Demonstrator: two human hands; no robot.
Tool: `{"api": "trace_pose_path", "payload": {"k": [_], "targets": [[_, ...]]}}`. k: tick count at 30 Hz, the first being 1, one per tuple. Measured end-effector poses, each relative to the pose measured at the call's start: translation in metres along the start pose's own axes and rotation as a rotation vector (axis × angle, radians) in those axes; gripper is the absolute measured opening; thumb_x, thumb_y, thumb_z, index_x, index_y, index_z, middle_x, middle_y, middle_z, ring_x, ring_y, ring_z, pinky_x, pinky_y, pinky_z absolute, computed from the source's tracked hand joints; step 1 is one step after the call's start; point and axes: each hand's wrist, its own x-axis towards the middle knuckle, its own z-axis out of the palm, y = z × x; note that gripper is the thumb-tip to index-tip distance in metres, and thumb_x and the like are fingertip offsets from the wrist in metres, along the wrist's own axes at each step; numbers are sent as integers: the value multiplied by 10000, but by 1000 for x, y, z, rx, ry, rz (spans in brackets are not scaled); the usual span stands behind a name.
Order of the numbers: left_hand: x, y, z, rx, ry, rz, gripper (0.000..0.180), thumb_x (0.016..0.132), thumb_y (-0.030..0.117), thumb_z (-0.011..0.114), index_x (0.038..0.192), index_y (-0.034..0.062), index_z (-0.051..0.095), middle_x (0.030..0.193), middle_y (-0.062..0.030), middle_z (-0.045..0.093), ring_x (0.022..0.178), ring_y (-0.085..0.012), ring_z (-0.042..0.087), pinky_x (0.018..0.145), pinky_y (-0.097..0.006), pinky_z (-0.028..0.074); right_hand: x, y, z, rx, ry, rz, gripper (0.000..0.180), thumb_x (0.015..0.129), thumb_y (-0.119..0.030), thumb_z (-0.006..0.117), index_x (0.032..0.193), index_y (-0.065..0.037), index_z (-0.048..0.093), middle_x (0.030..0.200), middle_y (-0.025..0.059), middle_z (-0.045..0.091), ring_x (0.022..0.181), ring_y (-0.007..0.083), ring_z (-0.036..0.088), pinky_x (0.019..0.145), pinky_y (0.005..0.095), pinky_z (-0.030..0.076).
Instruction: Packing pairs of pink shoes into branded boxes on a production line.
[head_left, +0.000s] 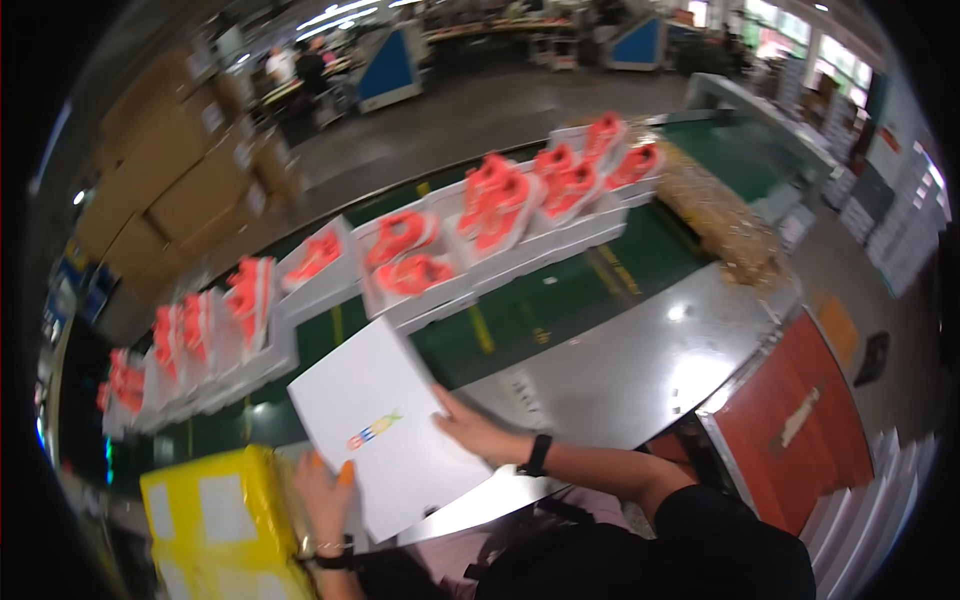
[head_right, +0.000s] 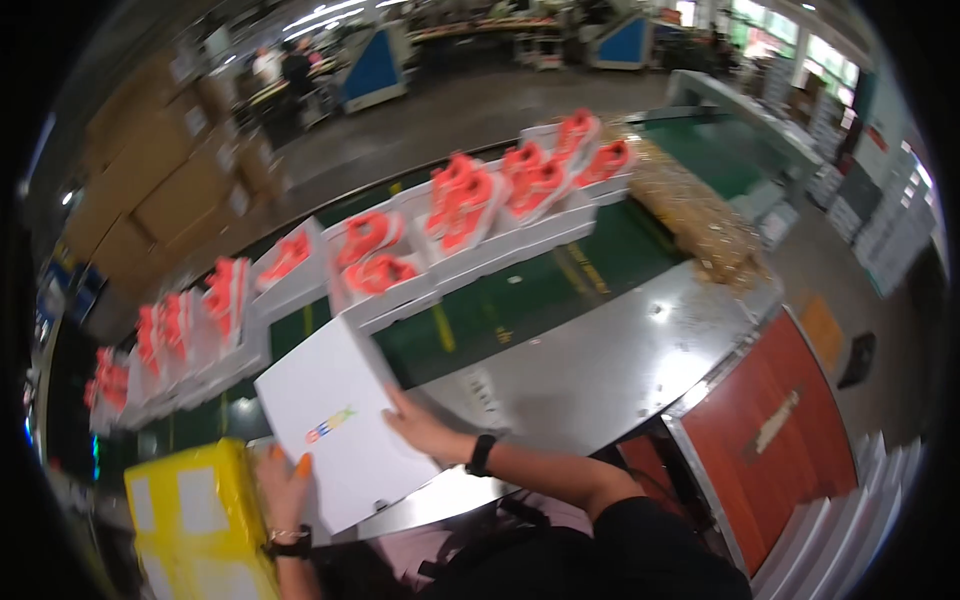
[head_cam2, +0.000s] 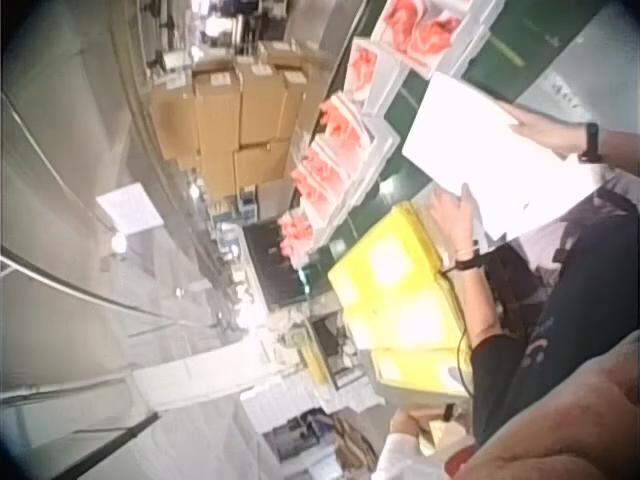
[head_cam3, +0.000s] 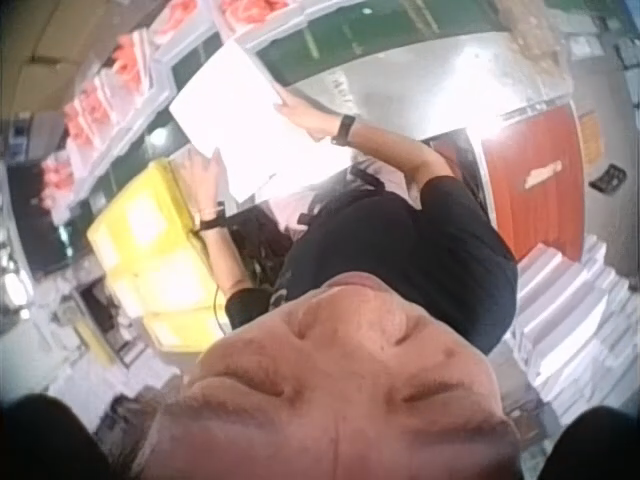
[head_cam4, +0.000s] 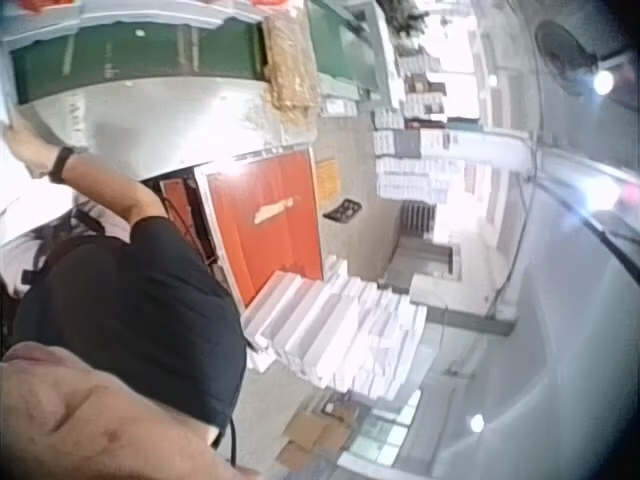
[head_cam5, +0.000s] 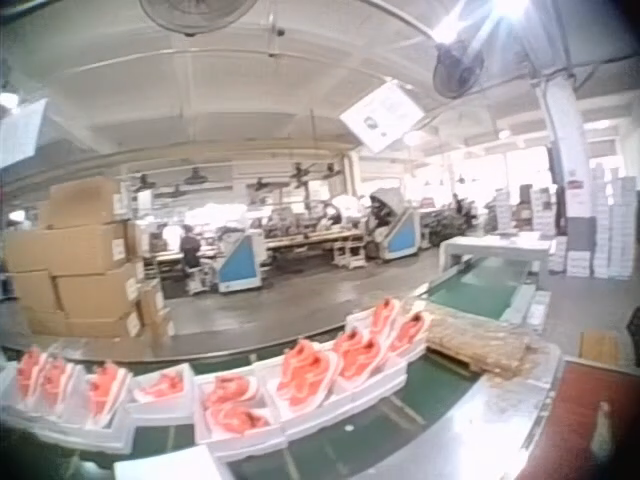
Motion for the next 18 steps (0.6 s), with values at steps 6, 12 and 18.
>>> {"api": "trace_pose_path", "payload": {"k": [6, 12, 18], "targets": [[7, 14, 43, -923, 19, -425, 536, 981, 158, 550, 1459, -8, 374, 1297, -183, 591, 1164, -250, 568, 1005, -357, 431, 14, 1, -2, -35, 124, -19, 617, 1068, -260, 404, 1567, -29, 125, 1575, 174, 295, 1425, 196, 306, 1151, 289, 238], [11, 15, 31, -827, 61, -390, 581, 973, 235, 575, 1481, 37, 373, 1282, -184, 613, 1114, -250, 611, 946, -359, 465, 35, 18, -13, -1, 105, 15, 609, 1057, -284, 419, 1551, -14, 189, 1542, 191, 362, 1424, 246, 349, 1149, 312, 266], [31, -9, 28, -755, -160, -415, 591, 981, 379, 534, 1490, 111, 396, 1262, -235, 626, 1172, -381, 599, 969, -391, 463, 83, -24, -19, -690, 130, -122, 534, 1026, -317, 408, 1516, -127, 312, 1394, 264, 493, 1229, 443, 514, 1030, 481, 417]]}}
